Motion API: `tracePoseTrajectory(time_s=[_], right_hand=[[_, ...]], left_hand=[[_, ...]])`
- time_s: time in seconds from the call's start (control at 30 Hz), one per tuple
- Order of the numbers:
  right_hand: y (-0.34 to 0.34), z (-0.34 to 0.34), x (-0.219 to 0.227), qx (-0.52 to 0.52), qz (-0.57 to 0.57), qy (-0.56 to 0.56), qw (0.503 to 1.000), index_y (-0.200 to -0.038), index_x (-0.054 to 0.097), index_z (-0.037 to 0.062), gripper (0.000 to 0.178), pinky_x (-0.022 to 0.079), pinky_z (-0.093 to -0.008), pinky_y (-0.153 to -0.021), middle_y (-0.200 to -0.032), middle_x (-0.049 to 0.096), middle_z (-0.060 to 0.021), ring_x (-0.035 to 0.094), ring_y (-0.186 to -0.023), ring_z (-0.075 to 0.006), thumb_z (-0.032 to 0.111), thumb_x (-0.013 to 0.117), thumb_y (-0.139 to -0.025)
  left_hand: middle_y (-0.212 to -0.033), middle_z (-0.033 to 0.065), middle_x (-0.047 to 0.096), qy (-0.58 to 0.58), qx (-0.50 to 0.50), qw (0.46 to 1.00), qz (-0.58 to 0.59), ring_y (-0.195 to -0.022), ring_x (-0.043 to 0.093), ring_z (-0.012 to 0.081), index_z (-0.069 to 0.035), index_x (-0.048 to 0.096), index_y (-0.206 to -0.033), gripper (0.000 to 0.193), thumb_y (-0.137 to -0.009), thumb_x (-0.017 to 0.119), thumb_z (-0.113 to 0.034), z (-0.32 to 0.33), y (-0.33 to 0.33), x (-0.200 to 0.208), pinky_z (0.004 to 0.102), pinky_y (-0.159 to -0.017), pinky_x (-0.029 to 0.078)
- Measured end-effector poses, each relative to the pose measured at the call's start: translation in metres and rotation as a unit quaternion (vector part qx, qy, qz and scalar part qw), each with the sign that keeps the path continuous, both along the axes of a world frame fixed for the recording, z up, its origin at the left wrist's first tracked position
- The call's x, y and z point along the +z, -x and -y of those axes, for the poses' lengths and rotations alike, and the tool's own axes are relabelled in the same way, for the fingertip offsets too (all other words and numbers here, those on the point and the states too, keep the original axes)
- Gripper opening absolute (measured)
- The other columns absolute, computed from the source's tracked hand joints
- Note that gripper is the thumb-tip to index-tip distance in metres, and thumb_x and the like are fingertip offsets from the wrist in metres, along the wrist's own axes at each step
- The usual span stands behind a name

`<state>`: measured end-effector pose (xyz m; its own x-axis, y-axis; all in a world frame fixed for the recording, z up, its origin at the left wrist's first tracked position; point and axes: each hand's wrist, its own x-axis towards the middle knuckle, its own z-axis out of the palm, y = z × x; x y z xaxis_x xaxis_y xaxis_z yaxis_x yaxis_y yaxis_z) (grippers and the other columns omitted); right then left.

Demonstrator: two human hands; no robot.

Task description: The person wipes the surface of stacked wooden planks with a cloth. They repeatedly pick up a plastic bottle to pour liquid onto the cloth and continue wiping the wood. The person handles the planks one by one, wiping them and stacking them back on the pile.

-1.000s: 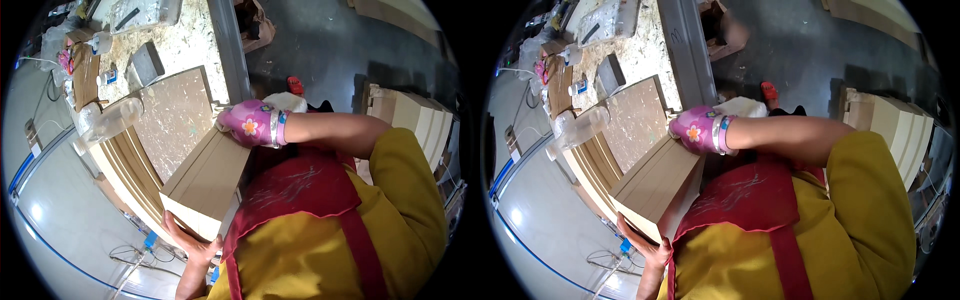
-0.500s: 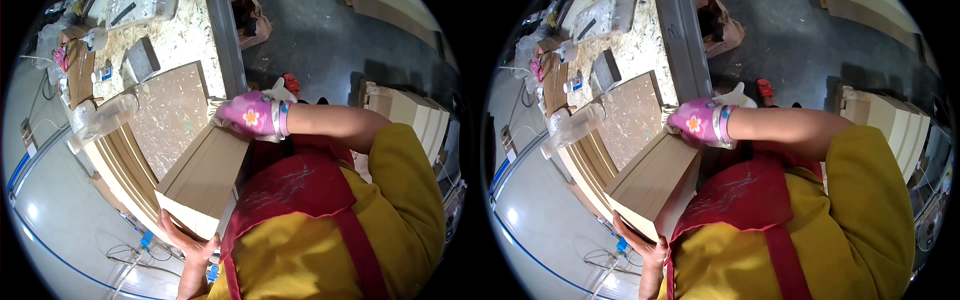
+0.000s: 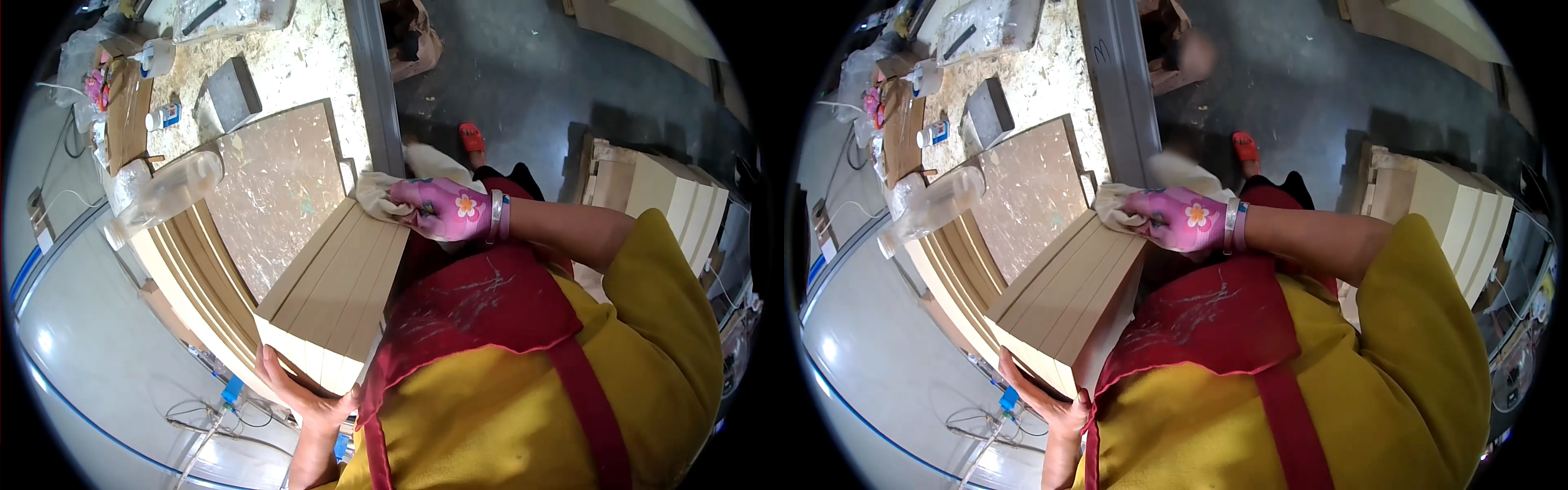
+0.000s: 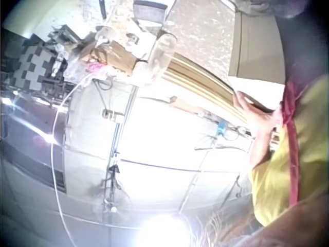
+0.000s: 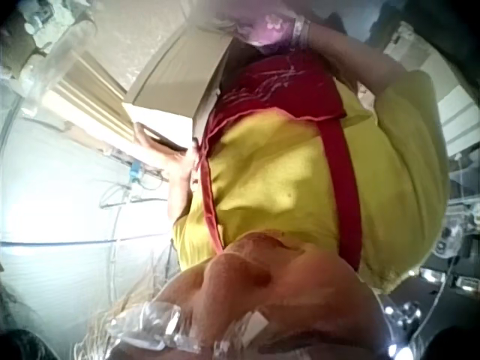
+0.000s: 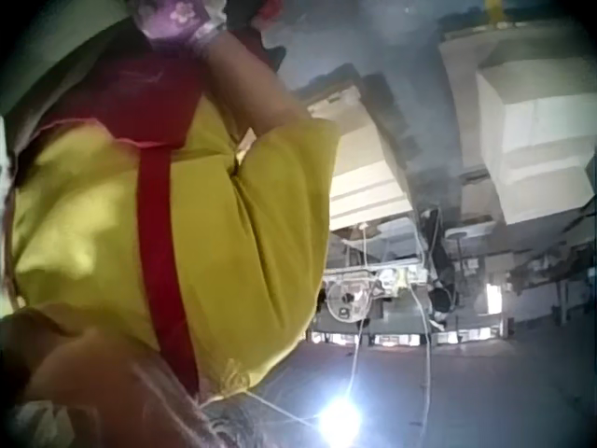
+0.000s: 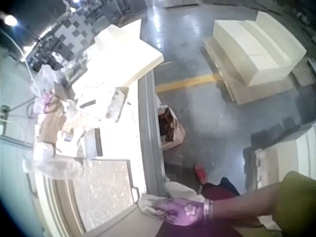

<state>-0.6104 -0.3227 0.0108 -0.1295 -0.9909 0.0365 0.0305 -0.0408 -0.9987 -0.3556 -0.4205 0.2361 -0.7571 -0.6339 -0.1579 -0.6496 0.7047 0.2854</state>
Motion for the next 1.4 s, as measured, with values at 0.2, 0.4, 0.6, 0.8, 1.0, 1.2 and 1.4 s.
tracePoseTrajectory(time_s=[0.2, 0.4, 0.6, 0.8, 1.0, 1.2, 1.4], right_hand=[[0.016, 0.003, 0.056, 0.063, 0.024, -0.015, 0.998, -0.096, 0.051, 0.005, 0.017, 0.047, -0.0397, -0.067, -0.085, 0.06, -0.0174, 0.061, -0.082, -0.0396, 0.007, 0.06, -0.081], [0.005, -0.004, 0.0, -0.006, 0.018, -0.023, 1.0, -0.096, 0.052, 0.0039, 0.014, 0.046, -0.0377, -0.062, -0.082, 0.06, -0.017, 0.06, -0.075, -0.0374, 0.004, 0.055, -0.082], [-0.032, -0.021, -0.063, 0.071, -0.142, 0.008, 0.987, -0.093, 0.057, 0.007, 0.014, 0.048, -0.041, -0.065, -0.08, 0.063, -0.0176, 0.063, -0.076, -0.0355, 0.018, 0.055, -0.085], [0.01, -0.014, 0.0, -0.072, 0.018, -0.003, 0.997, -0.094, 0.053, 0.0065, 0.012, 0.049, -0.0343, -0.064, -0.08, 0.06, -0.0123, 0.062, -0.076, -0.0258, 0.015, 0.056, -0.087], [-0.016, -0.018, -0.045, 0.018, -0.116, -0.045, 0.992, -0.095, 0.053, 0.0067, 0.014, 0.047, -0.0412, -0.066, -0.073, 0.059, -0.0146, 0.064, -0.077, -0.0287, 0.016, 0.057, -0.086], [-0.002, -0.02, -0.047, -0.007, 0.346, -0.292, 0.892, -0.099, 0.058, 0.0058, 0.024, 0.051, -0.0328, -0.059, -0.081, 0.062, -0.0082, 0.062, -0.068, -0.0174, 0.025, 0.062, -0.087], [-0.031, -0.006, -0.041, -0.009, 0.574, -0.234, 0.785, -0.113, 0.054, 0.0026, 0.024, 0.054, -0.0327, -0.075, -0.099, 0.064, -0.0081, 0.066, -0.089, -0.019, 0.014, 0.056, -0.093]], left_hand=[[-0.144, 0.0218, 0.025, -0.008, 0.021, 1.0, -0.011, -0.136, 0.023, 0.0346, 0.005, 0.016, -0.145, 0.12, -0.068, 0.064, -0.073, -0.003, -0.001, -0.003, 0.0476, -0.11, 0.017], [-0.145, 0.0213, 0.022, -0.015, 0.024, 0.999, -0.014, -0.136, 0.023, 0.0341, 0.005, 0.013, -0.146, 0.119, -0.069, 0.064, -0.072, -0.003, 0.002, -0.001, 0.0479, -0.11, 0.018], [-0.136, 0.0247, 0.024, -0.037, 0.028, 0.998, -0.034, -0.13, 0.026, 0.0367, 0.006, 0.018, -0.143, 0.116, -0.066, 0.07, -0.065, 0.002, 0.012, 0.001, 0.0486, -0.108, 0.02], [-0.133, 0.0253, 0.028, -0.028, 0.054, 0.997, -0.037, -0.129, 0.027, 0.0364, 0.009, 0.021, -0.141, 0.117, -0.065, 0.068, -0.067, -0.002, 0.001, -0.002, 0.0483, -0.108, 0.021], [-0.13, 0.026, 0.031, -0.004, 0.034, 0.999, -0.03, -0.125, 0.032, 0.0377, 0.007, 0.026, -0.14, 0.113, -0.066, 0.067, -0.068, -0.002, 0.007, -0.003, 0.049, -0.105, 0.024], [-0.139, 0.0266, 0.023, -0.021, 0.03, 0.999, -0.008, -0.132, 0.026, 0.0388, -0.001, 0.025, -0.144, 0.107, -0.069, 0.068, -0.065, -0.006, 0.002, 0.006, 0.0518, -0.107, 0.024], [-0.148, 0.0255, 0.01, -0.022, -0.163, 0.986, -0.027, -0.138, 0.015, 0.05, -0.027, 0.029, -0.147, 0.087, -0.07, 0.07, -0.026, 0.012, 0.047, 0.001, 0.0612, -0.108, 0.021]])
